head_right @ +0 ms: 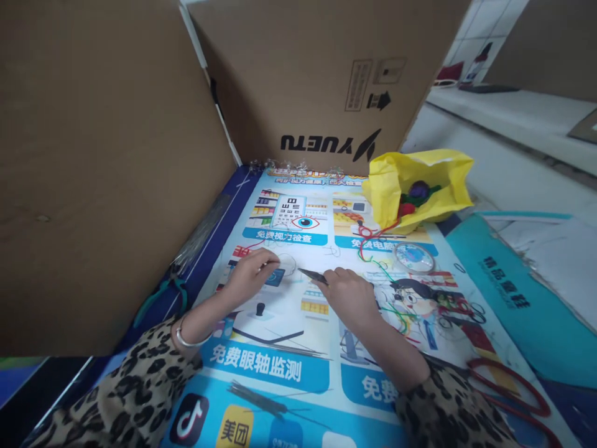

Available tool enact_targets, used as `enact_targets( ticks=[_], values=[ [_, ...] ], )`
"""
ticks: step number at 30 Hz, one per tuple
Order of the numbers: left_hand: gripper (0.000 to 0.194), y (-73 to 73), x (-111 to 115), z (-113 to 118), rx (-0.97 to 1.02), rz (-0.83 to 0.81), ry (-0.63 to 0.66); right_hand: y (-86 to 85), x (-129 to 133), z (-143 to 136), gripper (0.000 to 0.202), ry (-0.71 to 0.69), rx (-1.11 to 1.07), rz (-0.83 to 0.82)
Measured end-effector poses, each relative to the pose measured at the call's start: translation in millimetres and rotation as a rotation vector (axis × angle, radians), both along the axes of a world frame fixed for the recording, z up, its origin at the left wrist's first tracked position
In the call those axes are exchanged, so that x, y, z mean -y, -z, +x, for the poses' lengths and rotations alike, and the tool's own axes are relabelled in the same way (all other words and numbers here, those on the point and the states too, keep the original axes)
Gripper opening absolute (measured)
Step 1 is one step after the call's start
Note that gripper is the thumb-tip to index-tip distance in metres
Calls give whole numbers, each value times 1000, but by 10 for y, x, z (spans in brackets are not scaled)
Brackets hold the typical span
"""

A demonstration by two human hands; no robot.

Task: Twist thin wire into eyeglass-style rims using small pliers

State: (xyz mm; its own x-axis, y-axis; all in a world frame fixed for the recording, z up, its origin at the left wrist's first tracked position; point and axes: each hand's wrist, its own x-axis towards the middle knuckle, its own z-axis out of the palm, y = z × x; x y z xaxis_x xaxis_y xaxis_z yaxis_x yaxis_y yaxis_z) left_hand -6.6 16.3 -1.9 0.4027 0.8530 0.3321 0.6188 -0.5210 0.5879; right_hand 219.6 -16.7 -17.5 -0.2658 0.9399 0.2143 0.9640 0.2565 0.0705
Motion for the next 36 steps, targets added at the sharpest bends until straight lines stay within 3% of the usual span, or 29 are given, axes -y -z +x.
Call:
enact_targets(
  ticks=[3, 5, 9, 11, 16, 18, 20, 23, 26, 29, 36],
  values=[
    [17, -17, -238, 90, -360, 165, 133, 58, -37, 44, 35, 35, -57, 33],
    [15, -30, -401, 177, -515, 235, 307, 85, -51, 55, 34, 39, -95, 36],
    [10, -52, -674, 296, -621, 182, 585, 109, -77, 67, 35, 66, -167, 18],
    [8, -43, -747, 309, -615, 114, 617, 116, -91, 74, 37, 85, -191, -4],
    [8, 34, -659, 263, -571, 33, 507, 124, -105, 82, 37, 92, -190, -17],
    [5, 56, -547, 233, -416, -90, 303, 114, -104, 85, 38, 98, -172, -7],
    [9, 68, -421, 205, -379, -133, 232, 99, -102, 92, 37, 112, -144, 13],
    [12, 84, -232, 179, -302, -189, 172, 81, -101, 103, 35, 117, -82, 54],
    [7, 118, -84, 175, -6, -356, 103, 83, -98, 100, 32, 83, -25, 66],
    [5, 159, -15, 183, 143, -430, 53, 89, -85, 80, 28, 39, -3, 68],
    [25, 189, -32, 178, 183, -459, 60, 89, -57, 62, 27, 0, -43, 47]
  ],
)
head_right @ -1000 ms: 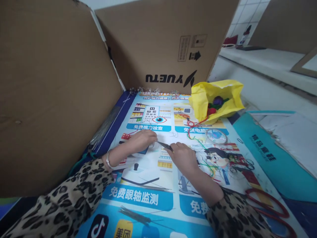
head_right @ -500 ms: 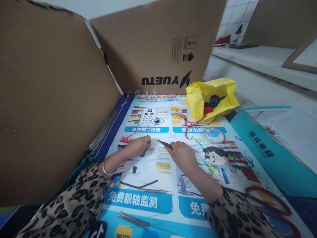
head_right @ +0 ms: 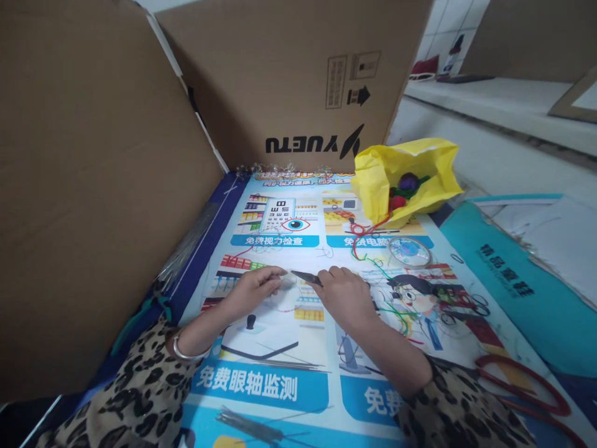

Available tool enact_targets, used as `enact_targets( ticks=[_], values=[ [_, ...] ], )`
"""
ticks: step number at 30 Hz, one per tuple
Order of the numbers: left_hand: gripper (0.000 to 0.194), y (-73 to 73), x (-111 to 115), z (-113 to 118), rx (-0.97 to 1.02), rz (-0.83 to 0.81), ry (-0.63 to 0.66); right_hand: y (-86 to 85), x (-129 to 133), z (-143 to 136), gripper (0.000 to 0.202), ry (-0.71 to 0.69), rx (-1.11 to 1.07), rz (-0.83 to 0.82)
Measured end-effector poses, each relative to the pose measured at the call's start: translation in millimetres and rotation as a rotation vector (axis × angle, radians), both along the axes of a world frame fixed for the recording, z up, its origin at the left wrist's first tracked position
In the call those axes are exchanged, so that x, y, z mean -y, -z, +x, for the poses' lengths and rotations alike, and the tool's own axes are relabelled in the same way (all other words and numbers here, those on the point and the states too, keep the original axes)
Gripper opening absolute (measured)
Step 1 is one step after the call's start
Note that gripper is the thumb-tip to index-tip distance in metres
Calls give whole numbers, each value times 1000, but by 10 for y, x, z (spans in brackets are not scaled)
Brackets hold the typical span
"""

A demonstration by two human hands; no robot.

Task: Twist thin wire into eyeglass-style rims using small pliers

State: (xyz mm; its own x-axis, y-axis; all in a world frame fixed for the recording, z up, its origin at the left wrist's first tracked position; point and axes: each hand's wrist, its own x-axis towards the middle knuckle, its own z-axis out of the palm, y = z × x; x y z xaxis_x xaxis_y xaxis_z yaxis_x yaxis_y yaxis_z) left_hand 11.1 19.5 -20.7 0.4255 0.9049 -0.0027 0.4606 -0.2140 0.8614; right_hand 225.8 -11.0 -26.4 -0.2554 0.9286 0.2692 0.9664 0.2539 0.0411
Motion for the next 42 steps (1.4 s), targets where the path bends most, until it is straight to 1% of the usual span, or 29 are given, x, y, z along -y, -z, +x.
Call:
enact_targets(
  ticks=[4, 7, 11, 13, 16, 23, 27, 33, 42],
  values=[
    [23, -3, 3, -5, 5, 27, 7, 15, 1, 20, 26, 1, -12, 7],
    [21, 0, 10, 3, 24, 6, 7, 26, -1, 22, 27, -13, -22, 12],
    [17, -1, 24, 18, 80, -111, -13, 35, -6, 5, 30, -10, -45, 13],
    [16, -7, 32, 21, 114, -186, -3, 38, -8, -2, 32, -10, -62, 12],
    [20, -19, 44, 22, 153, -274, 20, 44, -11, -5, 34, -14, -89, 13],
    [24, -54, 68, 53, 236, -388, 8, 51, -11, -12, 38, -14, -137, -10],
    [27, -49, 73, 64, 281, -417, 0, 53, -13, -33, 37, -5, -167, -35],
    [27, -34, 83, 67, 291, -419, 10, 30, -5, -74, 35, 4, -174, -115],
    [27, -5, 78, 63, 290, -431, -14, 20, 3, -83, 34, 7, -202, -116]
  ],
)
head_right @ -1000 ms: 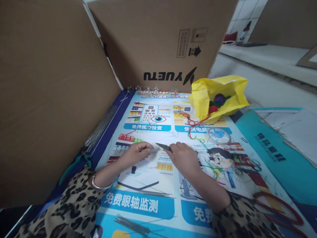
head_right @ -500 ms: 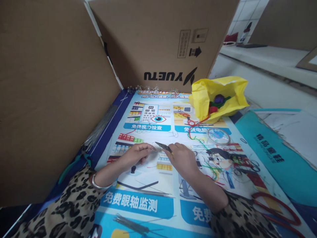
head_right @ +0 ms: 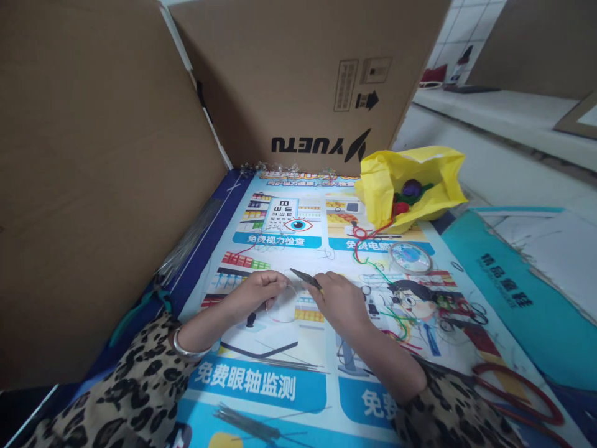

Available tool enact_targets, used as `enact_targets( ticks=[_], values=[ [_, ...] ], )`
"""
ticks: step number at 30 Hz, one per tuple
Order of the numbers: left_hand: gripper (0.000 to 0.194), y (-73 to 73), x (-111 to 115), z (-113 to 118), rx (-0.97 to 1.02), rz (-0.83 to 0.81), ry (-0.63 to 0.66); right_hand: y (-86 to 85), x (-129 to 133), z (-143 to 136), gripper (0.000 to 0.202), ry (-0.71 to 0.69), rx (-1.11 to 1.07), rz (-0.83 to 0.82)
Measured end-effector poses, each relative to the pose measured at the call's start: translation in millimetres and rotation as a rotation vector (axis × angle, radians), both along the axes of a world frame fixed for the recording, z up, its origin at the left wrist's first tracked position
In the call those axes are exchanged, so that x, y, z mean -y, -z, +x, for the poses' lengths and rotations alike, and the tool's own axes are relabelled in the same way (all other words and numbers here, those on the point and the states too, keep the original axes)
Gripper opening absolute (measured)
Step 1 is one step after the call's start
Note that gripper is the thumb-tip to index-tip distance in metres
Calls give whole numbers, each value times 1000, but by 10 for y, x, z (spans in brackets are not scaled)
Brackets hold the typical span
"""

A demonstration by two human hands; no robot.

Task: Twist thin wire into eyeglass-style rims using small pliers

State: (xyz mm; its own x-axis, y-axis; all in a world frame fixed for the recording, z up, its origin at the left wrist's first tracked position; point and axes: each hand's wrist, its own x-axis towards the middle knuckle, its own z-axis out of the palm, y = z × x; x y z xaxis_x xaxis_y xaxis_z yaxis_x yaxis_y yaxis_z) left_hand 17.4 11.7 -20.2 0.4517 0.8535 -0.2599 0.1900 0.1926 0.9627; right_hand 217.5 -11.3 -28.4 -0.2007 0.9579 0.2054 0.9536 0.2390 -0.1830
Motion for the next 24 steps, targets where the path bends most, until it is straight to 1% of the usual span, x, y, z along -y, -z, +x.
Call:
enact_targets(
  ticks=[5, 8, 11, 13, 16, 19, 24],
  values=[
    [23, 35, -2, 10, 9, 21, -57, 19, -3, 25, 36, 9, 5, 4],
    [22, 55, -7, 11, -21, 72, -116, 23, 7, 49, 37, 6, -8, 58],
    [20, 52, -19, 12, -69, 116, -171, -7, 23, 66, 33, -5, -23, 135],
    [20, 40, -22, 19, -86, 133, -212, -45, 34, 68, 29, -27, 7, 179],
    [20, 26, -6, 43, -70, 151, -258, -102, 46, 53, 26, -71, 119, 191],
    [19, 26, 26, 74, -57, 151, -251, -140, 55, 30, 24, -83, 213, 182],
    [18, 17, 69, 108, -60, 174, -228, -169, 73, 7, 20, -86, 293, 210]
  ],
)
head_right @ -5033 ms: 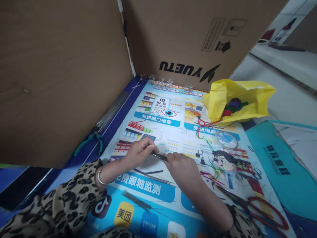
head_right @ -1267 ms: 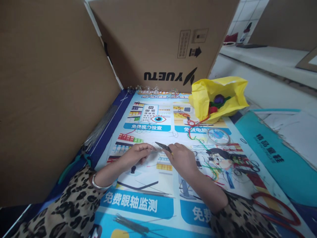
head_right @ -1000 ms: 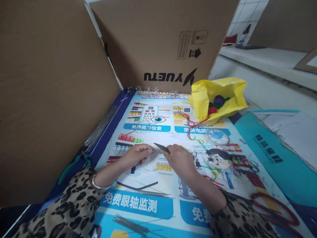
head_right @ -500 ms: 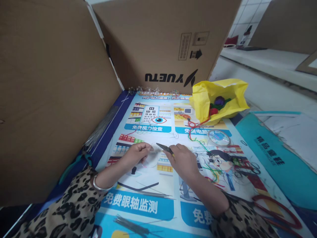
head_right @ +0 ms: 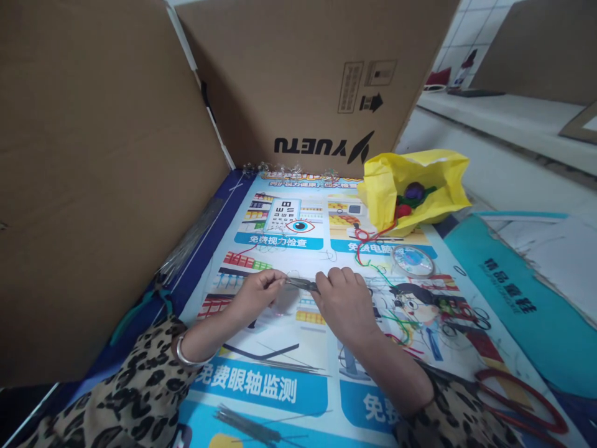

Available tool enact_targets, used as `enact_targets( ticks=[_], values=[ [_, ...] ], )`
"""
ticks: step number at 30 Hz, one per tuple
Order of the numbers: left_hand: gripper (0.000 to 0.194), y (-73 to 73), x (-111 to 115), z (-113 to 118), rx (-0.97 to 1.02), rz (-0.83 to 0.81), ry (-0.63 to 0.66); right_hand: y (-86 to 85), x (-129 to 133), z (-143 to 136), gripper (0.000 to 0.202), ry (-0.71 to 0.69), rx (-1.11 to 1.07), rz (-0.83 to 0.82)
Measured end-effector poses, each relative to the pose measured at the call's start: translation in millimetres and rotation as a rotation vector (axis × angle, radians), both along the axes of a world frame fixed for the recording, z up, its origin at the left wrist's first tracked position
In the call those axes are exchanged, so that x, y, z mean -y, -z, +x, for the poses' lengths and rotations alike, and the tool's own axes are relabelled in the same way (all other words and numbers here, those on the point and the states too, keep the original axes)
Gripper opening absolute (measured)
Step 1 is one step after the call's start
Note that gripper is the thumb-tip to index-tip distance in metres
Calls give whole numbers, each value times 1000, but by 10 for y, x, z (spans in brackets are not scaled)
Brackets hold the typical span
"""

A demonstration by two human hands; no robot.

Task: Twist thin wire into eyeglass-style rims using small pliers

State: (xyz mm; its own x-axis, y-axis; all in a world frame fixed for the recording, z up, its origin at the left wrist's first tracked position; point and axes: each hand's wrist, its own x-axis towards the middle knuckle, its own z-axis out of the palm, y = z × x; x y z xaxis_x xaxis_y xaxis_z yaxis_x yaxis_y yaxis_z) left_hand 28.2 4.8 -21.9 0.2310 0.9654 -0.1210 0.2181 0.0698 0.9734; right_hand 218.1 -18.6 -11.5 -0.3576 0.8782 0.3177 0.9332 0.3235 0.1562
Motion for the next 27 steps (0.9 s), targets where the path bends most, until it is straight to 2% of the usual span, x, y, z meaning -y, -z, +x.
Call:
enact_targets(
  ticks=[15, 27],
  values=[
    [19, -60, 12, -40, -196, 133, 125, -43, 17, -5, 11, -17, 96, 73],
    [16, -85, 5, -57, -271, 204, 167, -37, 17, -51, 9, 27, 115, -33]
  ],
)
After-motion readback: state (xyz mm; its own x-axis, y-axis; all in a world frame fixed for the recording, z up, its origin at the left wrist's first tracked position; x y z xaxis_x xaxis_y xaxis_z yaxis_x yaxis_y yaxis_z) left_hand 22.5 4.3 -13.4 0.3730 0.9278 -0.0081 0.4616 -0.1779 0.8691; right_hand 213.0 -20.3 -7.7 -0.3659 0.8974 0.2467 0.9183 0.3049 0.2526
